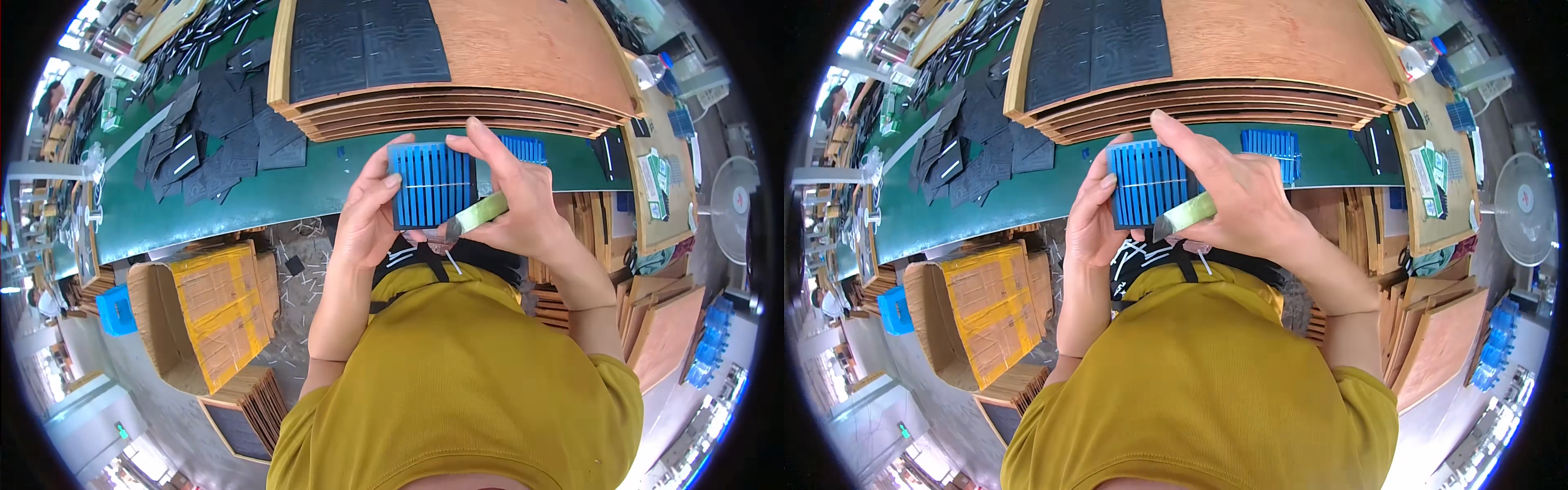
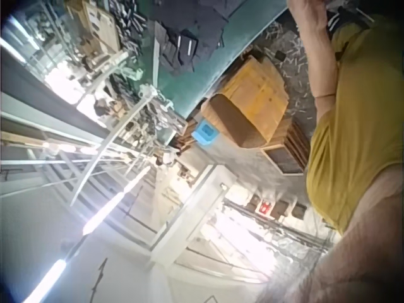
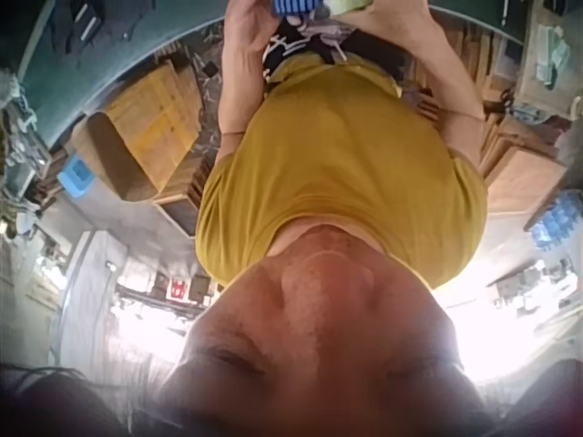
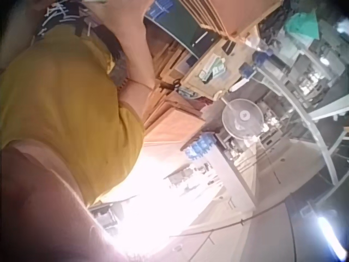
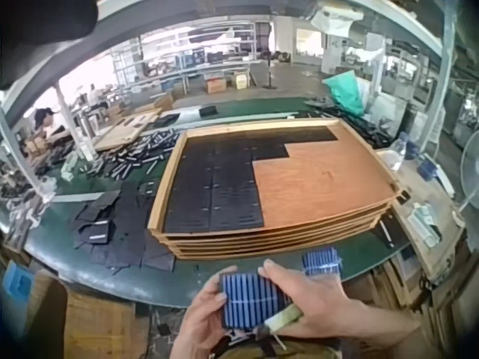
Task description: Assembling electronic components into a tray on a factory floor.
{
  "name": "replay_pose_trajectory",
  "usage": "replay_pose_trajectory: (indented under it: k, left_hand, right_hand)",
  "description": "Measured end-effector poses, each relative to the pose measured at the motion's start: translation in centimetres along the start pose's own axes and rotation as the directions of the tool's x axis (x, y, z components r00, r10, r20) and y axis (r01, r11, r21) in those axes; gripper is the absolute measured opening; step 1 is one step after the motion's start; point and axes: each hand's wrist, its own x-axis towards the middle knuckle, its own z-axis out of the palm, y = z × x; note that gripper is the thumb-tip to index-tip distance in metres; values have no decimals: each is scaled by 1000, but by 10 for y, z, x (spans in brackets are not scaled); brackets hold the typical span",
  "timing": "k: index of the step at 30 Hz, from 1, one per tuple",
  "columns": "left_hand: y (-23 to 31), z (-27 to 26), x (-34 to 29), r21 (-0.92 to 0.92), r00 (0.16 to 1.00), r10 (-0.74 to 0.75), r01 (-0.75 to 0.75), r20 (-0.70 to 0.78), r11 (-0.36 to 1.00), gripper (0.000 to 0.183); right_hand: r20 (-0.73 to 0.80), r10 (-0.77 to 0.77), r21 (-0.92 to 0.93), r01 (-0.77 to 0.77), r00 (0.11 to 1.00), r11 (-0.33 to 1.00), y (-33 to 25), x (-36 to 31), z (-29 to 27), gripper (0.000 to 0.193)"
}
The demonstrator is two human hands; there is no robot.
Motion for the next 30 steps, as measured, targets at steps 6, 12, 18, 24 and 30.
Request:
replay_pose_trajectory:
  k: [6,12,18,24,30]
  left_hand:
    - [-2,0,2,7,1000,2,-2,-8,1000,52]
    - [0,2,0,25,1000,22,-21,-19,999,52]
    - [-1,1,-1,1,1000,23,-23,-4,1000,51]
    - [-2,-2,0,-13,1000,9,-9,20,1000,51]
    - [0,2,1,-5,1000,27,-26,3,1000,52]
  right_hand:
    - [20,19,-49,-18,1000,999,-7,2,-4,100]
    - [25,52,-57,-50,998,997,-7,3,-3,102]
    - [-14,7,-7,-7,1000,1000,-2,0,0,108]
    - [-25,-15,-22,15,1000,1000,0,1,-1,110]
    - [-78,-69,-29,67,995,997,2,4,2,110]
